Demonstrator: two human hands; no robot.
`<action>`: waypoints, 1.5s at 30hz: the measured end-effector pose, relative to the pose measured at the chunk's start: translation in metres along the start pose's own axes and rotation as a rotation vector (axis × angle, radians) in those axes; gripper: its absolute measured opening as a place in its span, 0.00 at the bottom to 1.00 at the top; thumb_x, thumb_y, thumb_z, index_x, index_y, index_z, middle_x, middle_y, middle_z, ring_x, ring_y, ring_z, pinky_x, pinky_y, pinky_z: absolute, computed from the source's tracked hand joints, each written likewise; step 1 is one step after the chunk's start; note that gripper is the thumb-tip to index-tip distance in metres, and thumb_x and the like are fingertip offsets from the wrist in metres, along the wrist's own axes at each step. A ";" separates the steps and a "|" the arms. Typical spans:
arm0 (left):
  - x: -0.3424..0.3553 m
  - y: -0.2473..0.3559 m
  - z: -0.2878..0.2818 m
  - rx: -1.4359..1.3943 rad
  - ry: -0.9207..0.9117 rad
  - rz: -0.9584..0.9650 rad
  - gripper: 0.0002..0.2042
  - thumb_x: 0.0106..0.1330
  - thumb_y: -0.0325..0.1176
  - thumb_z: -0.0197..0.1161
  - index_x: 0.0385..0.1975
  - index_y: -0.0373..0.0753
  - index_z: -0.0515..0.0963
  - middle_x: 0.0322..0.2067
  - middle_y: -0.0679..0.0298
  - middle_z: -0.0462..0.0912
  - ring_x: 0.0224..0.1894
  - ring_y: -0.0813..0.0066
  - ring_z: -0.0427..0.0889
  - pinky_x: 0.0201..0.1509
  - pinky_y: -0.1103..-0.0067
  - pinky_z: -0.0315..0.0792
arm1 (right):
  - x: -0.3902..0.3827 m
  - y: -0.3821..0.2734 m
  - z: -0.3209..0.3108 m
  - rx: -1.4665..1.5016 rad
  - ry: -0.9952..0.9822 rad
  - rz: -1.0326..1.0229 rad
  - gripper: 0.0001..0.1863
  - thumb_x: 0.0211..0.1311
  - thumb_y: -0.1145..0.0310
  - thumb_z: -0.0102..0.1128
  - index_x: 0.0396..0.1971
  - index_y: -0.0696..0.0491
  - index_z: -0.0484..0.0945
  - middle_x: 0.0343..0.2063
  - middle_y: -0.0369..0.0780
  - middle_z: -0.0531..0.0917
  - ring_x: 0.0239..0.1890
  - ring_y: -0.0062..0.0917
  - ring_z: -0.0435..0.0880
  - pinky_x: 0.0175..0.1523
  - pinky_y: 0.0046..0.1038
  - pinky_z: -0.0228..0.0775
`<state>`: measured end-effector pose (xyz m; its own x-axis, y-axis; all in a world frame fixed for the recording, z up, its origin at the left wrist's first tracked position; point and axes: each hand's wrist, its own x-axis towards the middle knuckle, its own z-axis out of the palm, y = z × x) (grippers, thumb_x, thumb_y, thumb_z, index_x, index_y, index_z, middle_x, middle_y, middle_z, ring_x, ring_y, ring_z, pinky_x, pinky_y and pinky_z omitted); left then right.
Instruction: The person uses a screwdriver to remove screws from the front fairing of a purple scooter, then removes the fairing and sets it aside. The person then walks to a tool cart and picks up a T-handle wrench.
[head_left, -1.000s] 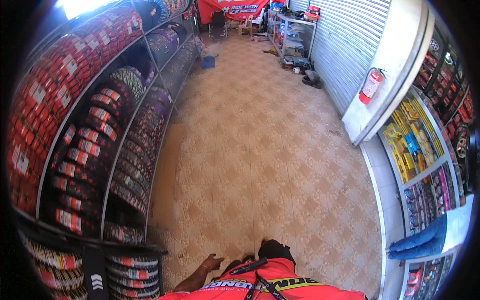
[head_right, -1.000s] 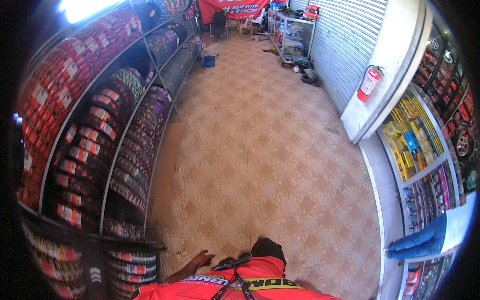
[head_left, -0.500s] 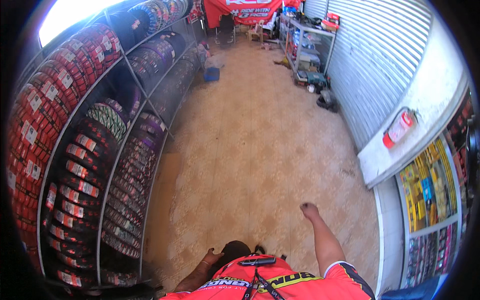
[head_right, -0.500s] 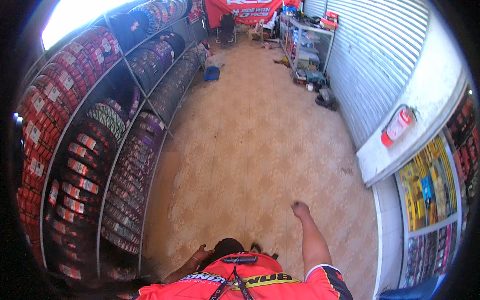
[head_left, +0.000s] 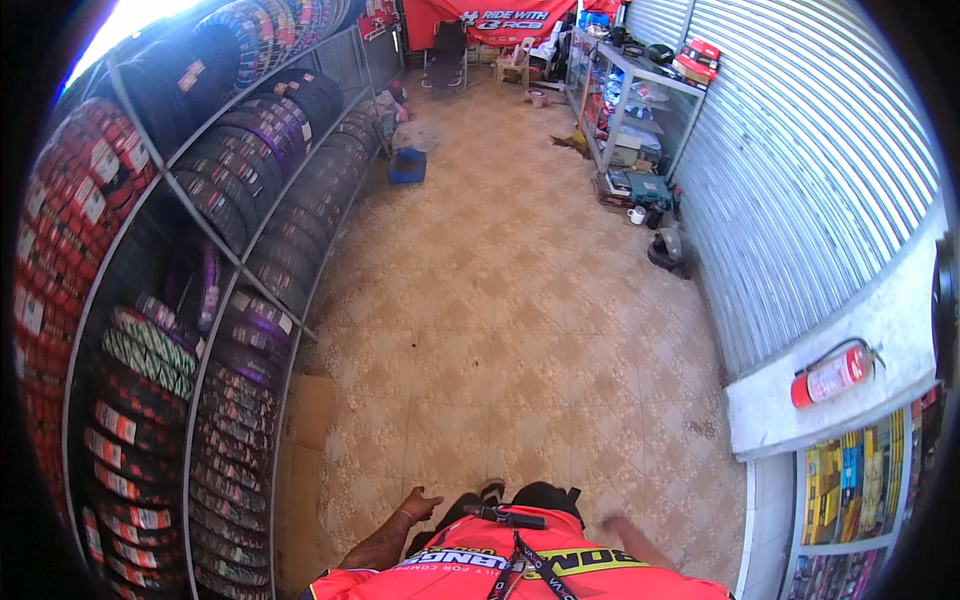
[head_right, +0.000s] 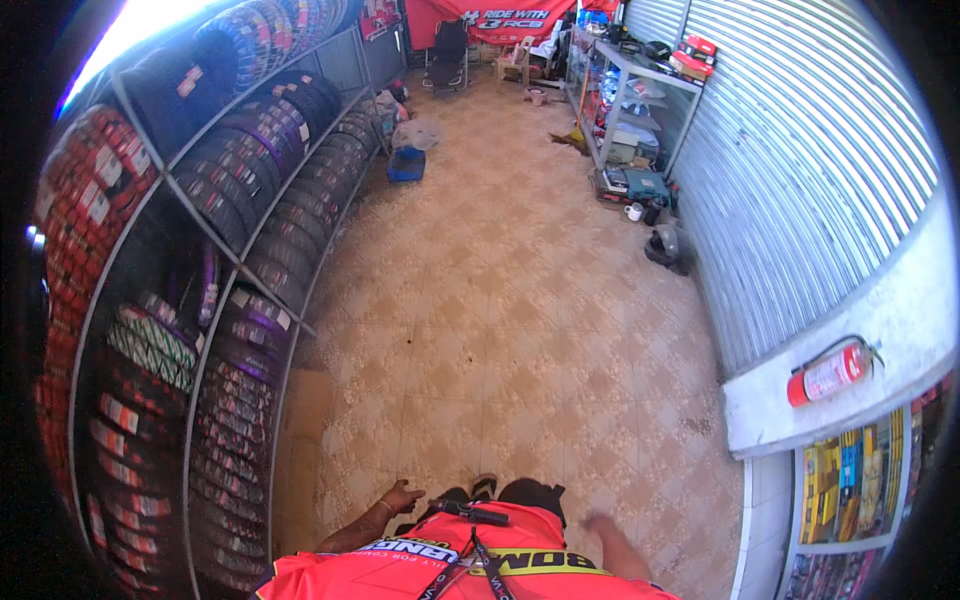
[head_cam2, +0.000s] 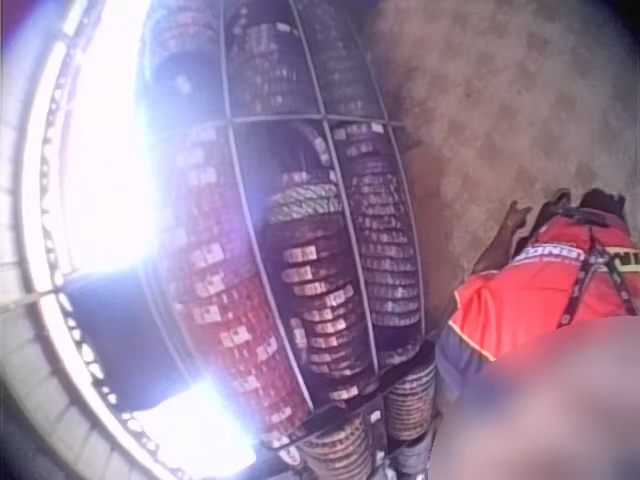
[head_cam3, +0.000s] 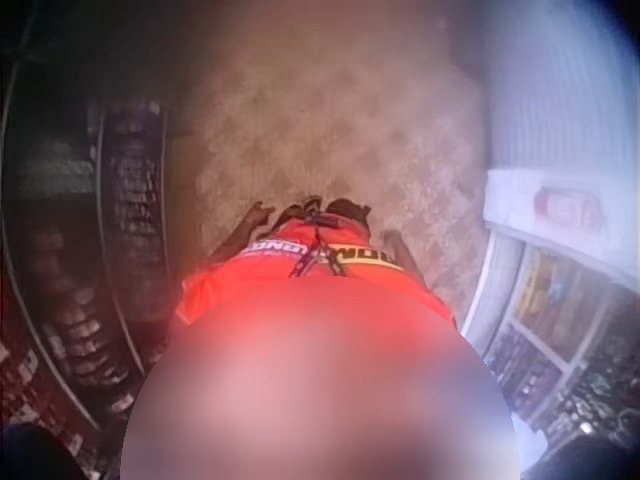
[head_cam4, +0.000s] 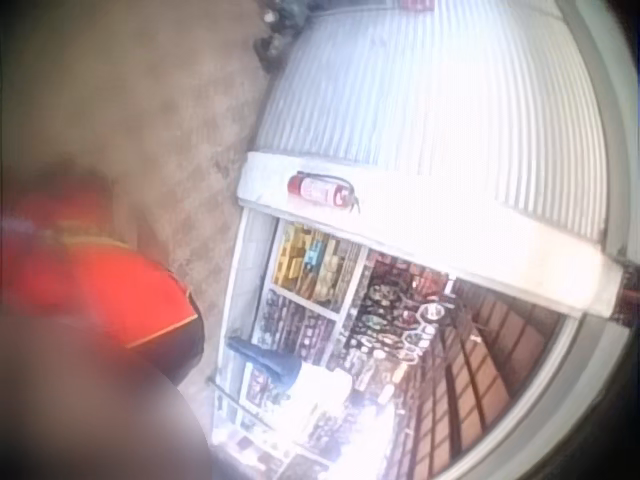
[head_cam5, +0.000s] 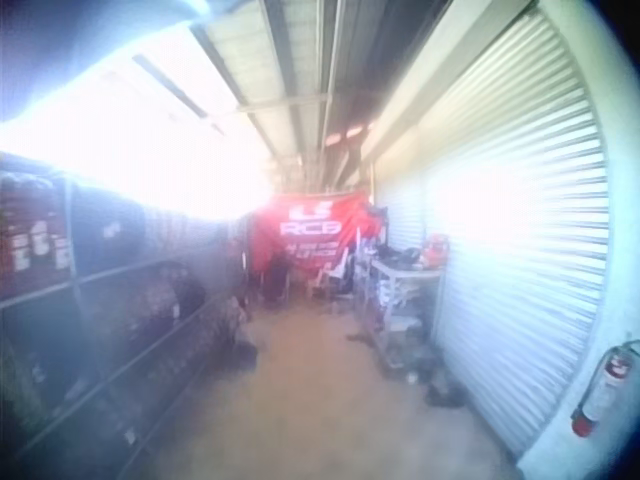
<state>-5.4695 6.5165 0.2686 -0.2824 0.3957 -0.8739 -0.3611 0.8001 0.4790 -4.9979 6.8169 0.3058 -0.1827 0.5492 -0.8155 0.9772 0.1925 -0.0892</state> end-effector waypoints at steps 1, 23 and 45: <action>0.009 0.027 -0.003 -0.071 -0.013 -0.018 0.48 0.59 0.39 0.74 0.72 0.35 0.46 0.24 0.64 0.74 0.19 0.73 0.73 0.19 0.75 0.70 | 0.014 0.009 0.007 0.025 -0.120 0.059 0.28 0.68 0.46 0.51 0.56 0.53 0.78 0.57 0.50 0.78 0.59 0.45 0.77 0.62 0.41 0.68; 0.368 0.711 -0.074 0.042 0.183 0.018 0.51 0.56 0.45 0.75 0.72 0.33 0.47 0.43 0.45 0.84 0.44 0.60 0.85 0.38 0.70 0.81 | 0.450 -0.604 -0.947 0.374 0.766 -0.911 0.22 0.66 0.52 0.58 0.50 0.55 0.81 0.45 0.51 0.84 0.48 0.42 0.84 0.53 0.37 0.75; 0.755 1.324 -0.201 -0.283 0.103 -0.330 0.51 0.57 0.38 0.76 0.73 0.37 0.45 0.32 0.56 0.79 0.27 0.67 0.77 0.28 0.69 0.75 | 0.991 -0.609 -1.129 -0.043 -0.228 0.012 0.26 0.66 0.49 0.49 0.47 0.54 0.83 0.48 0.50 0.83 0.52 0.43 0.82 0.58 0.42 0.71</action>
<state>-6.3396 7.7839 0.2594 -0.1936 0.0815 -0.9777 -0.6716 0.7154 0.1926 -5.8956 8.1625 0.1975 -0.1375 0.3550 -0.9247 0.9728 0.2242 -0.0586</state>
